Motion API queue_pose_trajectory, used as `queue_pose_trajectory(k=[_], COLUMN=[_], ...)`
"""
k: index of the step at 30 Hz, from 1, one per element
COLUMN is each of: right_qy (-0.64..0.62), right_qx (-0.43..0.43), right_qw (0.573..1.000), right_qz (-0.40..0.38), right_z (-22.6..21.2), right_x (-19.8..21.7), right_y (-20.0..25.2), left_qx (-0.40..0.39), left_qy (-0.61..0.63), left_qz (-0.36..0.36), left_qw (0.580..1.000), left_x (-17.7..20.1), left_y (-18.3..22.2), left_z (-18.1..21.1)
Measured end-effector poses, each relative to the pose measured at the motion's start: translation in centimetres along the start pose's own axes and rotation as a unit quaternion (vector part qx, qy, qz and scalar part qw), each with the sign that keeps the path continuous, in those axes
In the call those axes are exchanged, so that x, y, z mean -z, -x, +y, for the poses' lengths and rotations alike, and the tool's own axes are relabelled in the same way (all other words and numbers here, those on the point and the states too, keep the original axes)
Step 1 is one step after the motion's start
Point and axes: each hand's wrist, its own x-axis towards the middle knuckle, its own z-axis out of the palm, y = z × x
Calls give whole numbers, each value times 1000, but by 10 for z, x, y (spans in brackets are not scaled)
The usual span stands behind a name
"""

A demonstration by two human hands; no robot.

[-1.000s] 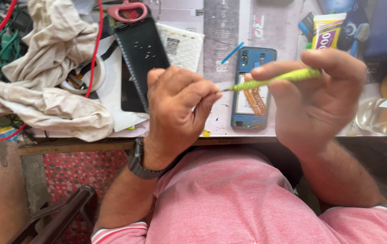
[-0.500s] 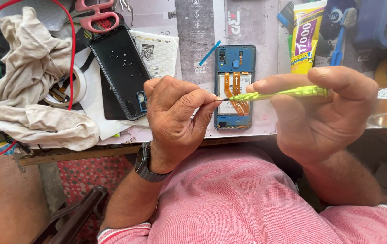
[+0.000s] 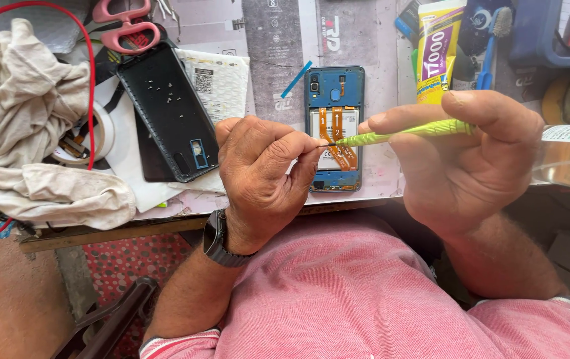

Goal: The person reattaches a flexible ribbon cable to the motherboard of a disassembled smartphone, then aligns and snaps the back cover into place. They press along the edges to secure the cover and use a green pen-like tool to adjust small internal components.

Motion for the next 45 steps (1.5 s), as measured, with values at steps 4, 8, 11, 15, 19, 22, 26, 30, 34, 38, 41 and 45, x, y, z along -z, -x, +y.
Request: queue_pose_trajectory(k=[4, 8, 11, 15, 19, 22, 26, 30, 34, 38, 41, 45], right_qy=[-8, 50, 108, 153, 165, 184, 181, 166, 174, 184, 182, 173], right_qx=[-9, 2, 12, 25, 15, 17, 13, 11, 13, 23, 23, 21], right_qw=[1000, 999, 994, 988, 986, 983, 983, 986, 985, 983, 983, 985], right_qz=[7, 10, 18, 12, 15, 7, 4, 9, 10, 7, 9, 13], right_z=[9, 29, 49, 60, 67, 70, 71, 72, 74, 75, 75, 77], right_x=[0, 6, 7, 12, 13, 15, 16, 15, 15, 16, 16, 17], right_y=[1, -4, -13, -18, -18, -20, -19, -18, -17, -16, -15, -14], left_qx=[35, 34, -6, -14, -10, -11, -11, -12, -13, -15, -14, -15], left_qy=[-20, -62, -86, -89, -86, -79, -74, -70, -69, -69, -68, -75], left_qz=[-26, -109, -183, -235, -249, -252, -249, -248, -250, -250, -253, -254], left_qw=[999, 992, 979, 968, 965, 965, 966, 966, 966, 966, 965, 964], left_x=[-6, -8, -14, -21, -22, -22, -22, -21, -21, -21, -21, -22], left_y=[0, 0, -1, -1, 1, 1, 3, 3, 2, 2, 3, 3], left_z=[-5, -12, -15, -17, -22, -25, -26, -26, -26, -27, -27, -27])
